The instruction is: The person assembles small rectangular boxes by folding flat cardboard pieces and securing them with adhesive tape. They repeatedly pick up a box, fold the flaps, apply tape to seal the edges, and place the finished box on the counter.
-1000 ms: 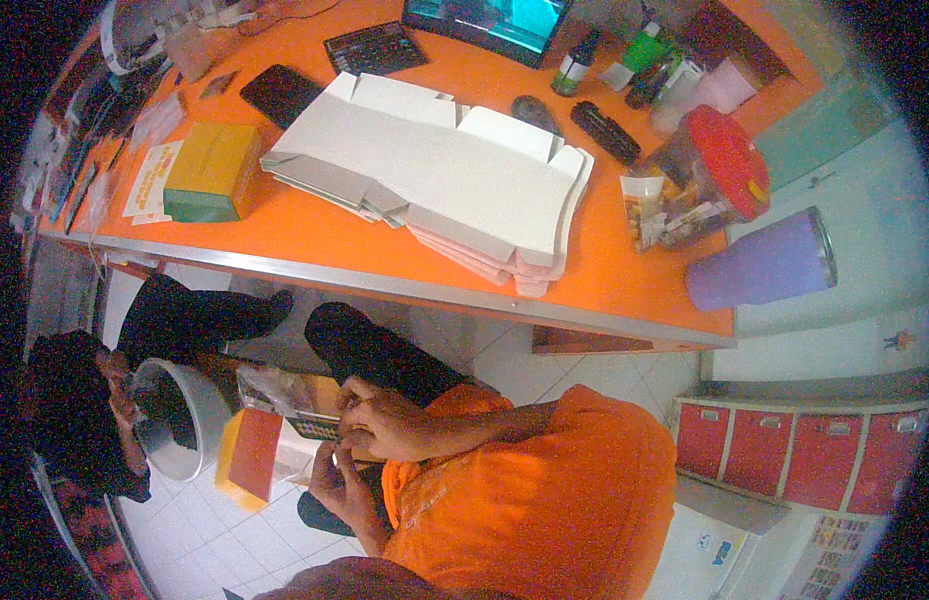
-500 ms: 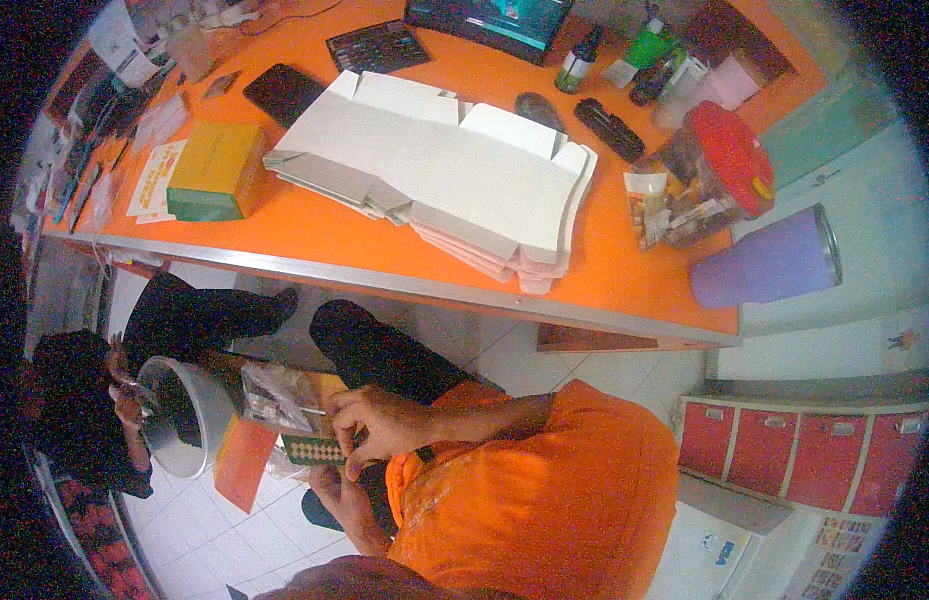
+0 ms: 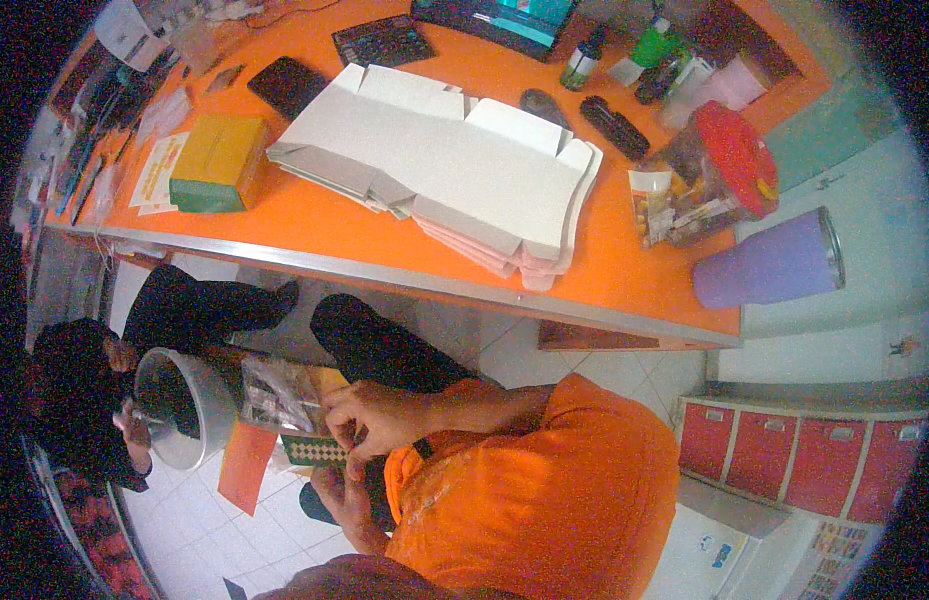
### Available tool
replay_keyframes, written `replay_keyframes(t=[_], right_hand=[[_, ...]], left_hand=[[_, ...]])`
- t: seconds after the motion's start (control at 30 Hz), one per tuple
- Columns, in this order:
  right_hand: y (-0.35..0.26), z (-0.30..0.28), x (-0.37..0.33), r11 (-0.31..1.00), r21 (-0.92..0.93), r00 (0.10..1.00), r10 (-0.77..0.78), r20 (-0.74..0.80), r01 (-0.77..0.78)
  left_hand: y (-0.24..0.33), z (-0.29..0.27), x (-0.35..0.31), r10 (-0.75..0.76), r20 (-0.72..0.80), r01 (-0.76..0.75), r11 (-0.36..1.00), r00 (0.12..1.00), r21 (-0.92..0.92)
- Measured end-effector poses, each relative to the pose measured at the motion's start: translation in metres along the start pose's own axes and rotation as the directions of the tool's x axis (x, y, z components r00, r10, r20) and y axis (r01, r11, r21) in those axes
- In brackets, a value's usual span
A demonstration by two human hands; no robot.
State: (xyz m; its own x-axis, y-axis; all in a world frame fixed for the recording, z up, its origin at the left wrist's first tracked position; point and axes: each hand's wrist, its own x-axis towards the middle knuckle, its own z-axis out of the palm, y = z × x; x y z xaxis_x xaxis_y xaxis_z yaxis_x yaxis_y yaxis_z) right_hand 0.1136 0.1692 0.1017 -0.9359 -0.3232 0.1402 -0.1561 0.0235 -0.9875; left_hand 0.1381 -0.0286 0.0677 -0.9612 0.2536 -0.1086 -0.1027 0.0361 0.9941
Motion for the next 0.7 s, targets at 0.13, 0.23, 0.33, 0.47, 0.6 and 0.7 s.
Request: replay_keyframes(t=[0.13,0.23,0.33,0.47,0.6,0.7], right_hand=[[0.000,-0.003,0.003,0.999,0.001,0.999,0.043,-0.010,-0.043],[-0.001,-0.003,0.004,1.000,-0.010,0.999,0.010,-0.046,-0.011],[-0.002,-0.001,0.006,0.999,-0.041,0.995,0.002,-0.099,-0.006],[-0.017,-0.003,0.010,0.975,-0.222,0.995,-0.007,-0.104,-0.016],[-0.002,0.010,0.007,0.889,-0.393,0.943,-0.305,-0.130,0.233],[0.001,0.020,-0.002,0.846,-0.484,0.953,-0.293,-0.073,0.223]], left_hand=[[0.007,0.017,-0.001,-0.090,-0.173,0.073,0.992,0.981,-0.104],[0.022,0.027,-0.001,-0.043,-0.188,0.027,0.996,0.981,-0.086],[0.030,0.015,-0.006,-0.162,-0.035,0.149,0.958,0.986,-0.246],[0.034,0.020,-0.009,-0.297,-0.121,0.221,0.878,0.947,-0.425],[0.010,0.006,-0.008,-0.432,-0.085,0.298,0.737,0.898,-0.606],[0.014,0.011,-0.006,-0.497,-0.036,0.309,0.593,0.867,-0.743]])
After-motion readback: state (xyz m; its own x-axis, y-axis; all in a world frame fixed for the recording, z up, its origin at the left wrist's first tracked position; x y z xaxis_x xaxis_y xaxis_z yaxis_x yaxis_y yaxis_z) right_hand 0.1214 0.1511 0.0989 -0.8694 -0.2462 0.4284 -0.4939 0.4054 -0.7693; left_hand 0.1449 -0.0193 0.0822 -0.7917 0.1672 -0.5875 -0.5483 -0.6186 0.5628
